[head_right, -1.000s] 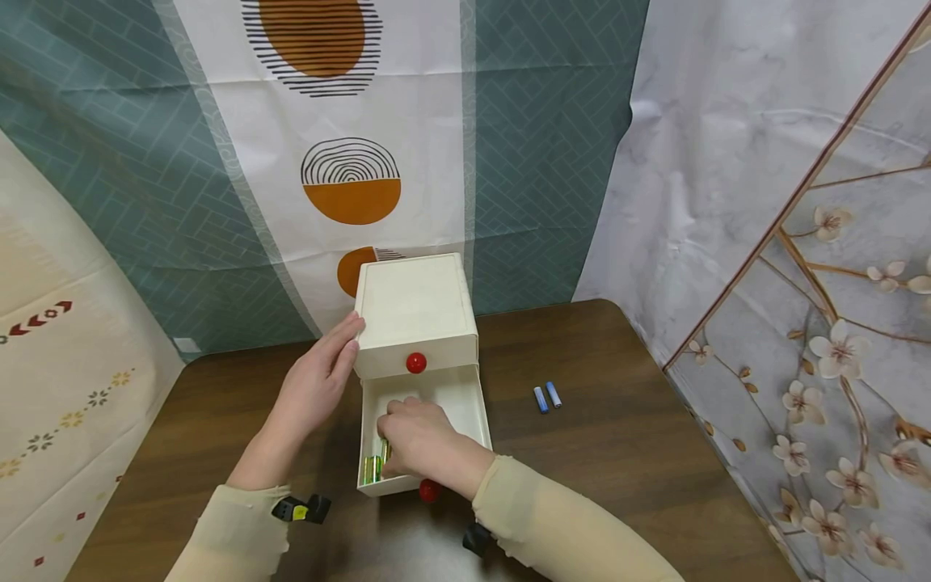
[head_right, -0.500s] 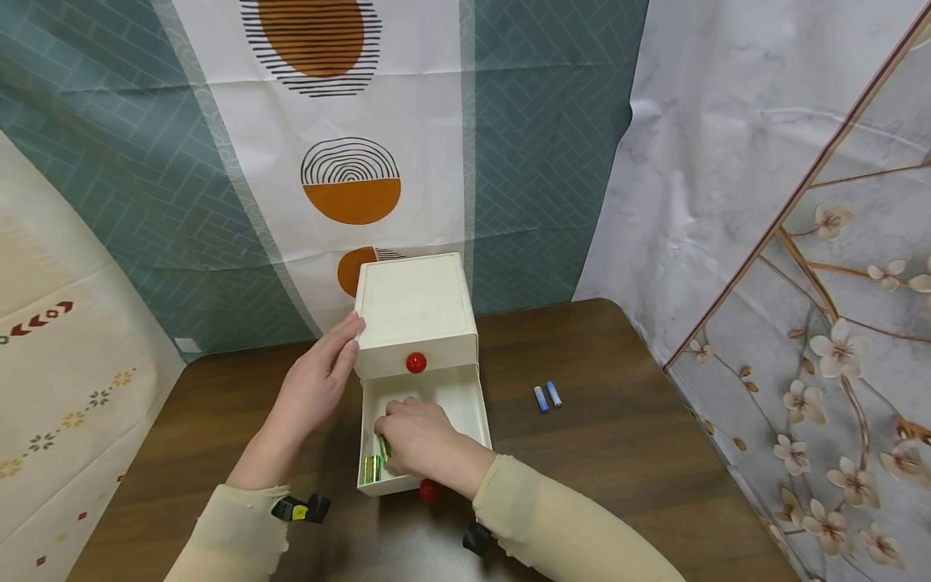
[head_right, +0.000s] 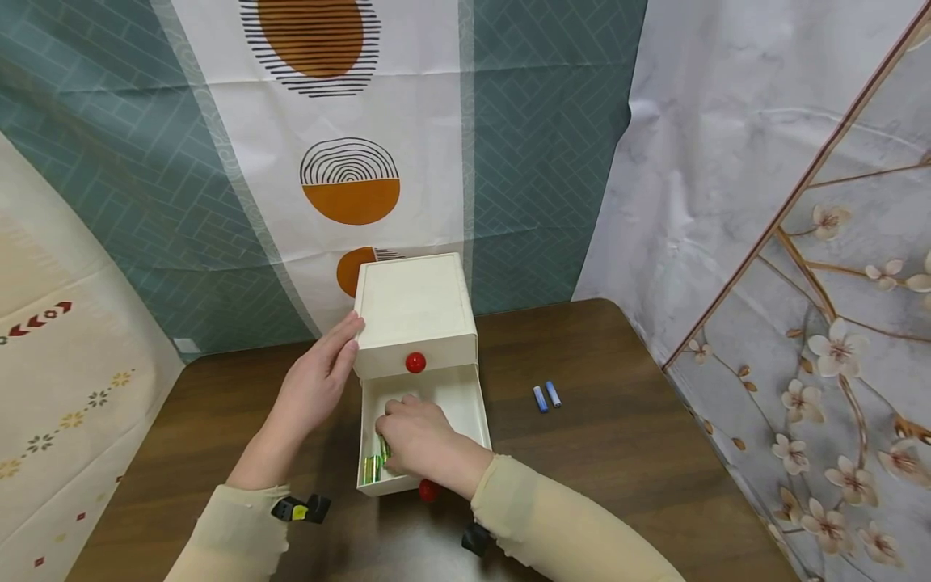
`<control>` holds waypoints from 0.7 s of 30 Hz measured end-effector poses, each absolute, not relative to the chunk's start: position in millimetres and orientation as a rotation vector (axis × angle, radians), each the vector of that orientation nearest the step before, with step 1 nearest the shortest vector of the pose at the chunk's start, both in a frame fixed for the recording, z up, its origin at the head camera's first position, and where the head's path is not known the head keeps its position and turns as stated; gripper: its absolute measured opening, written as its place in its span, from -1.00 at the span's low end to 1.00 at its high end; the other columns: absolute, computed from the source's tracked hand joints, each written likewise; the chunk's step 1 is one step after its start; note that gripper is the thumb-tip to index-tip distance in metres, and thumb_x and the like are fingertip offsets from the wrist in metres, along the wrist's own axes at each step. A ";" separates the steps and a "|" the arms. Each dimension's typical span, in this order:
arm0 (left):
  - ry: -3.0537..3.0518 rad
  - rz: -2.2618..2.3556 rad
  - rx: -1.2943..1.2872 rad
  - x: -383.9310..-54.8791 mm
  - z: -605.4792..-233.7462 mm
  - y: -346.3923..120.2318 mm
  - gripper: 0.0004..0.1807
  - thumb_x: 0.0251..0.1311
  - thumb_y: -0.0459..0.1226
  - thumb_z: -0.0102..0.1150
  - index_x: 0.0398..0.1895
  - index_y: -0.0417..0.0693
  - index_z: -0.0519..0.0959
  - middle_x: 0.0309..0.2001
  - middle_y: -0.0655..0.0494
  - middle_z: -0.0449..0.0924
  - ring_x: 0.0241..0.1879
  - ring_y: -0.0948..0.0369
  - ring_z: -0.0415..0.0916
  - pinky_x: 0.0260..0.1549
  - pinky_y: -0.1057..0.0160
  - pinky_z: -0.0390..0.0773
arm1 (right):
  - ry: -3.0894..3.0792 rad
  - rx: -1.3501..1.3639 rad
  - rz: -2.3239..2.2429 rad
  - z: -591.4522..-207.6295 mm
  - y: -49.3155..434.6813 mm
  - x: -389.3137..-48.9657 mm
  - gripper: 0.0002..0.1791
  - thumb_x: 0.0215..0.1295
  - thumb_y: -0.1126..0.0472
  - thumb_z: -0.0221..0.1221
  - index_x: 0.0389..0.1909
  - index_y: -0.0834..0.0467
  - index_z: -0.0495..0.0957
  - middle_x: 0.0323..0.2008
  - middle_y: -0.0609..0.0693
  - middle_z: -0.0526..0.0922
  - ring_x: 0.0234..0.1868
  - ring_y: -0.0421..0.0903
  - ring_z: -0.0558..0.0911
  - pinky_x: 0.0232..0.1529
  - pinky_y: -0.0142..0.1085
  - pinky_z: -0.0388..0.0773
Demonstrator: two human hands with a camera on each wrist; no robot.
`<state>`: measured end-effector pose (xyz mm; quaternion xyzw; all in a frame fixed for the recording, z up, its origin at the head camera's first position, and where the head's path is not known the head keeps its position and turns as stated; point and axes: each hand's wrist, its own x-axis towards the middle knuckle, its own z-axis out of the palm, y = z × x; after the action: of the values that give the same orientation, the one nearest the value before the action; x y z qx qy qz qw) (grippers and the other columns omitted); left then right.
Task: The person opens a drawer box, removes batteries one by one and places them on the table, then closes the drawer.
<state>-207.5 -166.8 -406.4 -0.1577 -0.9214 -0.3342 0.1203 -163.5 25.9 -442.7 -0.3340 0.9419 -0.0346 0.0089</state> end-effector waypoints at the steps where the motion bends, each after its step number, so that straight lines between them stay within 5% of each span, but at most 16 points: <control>1: -2.691 -0.977 -0.462 -207.6 -406.5 -166.7 -0.48 0.77 -0.10 0.01 0.67 0.04 0.45 0.69 0.16 0.30 0.63 -0.01 0.31 0.50 -0.26 0.38 | 2.941 -1.041 -0.111 -442.8 25.9 -163.5 -0.63 0.09 -0.05 0.65 -0.10 -0.13 0.79 -0.21 -0.21 0.62 -0.18 -0.16 0.53 -0.24 -0.32 0.53; 21: -2.691 -0.976 -0.461 -207.0 -405.2 -165.9 -0.48 0.77 -0.10 0.01 0.66 0.03 0.45 0.69 0.15 0.30 0.63 -0.02 0.31 0.51 -0.26 0.37 | 2.930 -1.067 -0.132 -443.6 26.5 -163.7 -0.59 0.16 -0.04 0.63 0.02 -0.11 0.81 -0.21 -0.18 0.63 -0.19 -0.16 0.52 -0.17 -0.34 0.52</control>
<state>-207.0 -165.9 -405.2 -0.1579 -0.9213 -0.3342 0.1207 -163.7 26.5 -443.6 -0.3418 0.9388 -0.0423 0.0102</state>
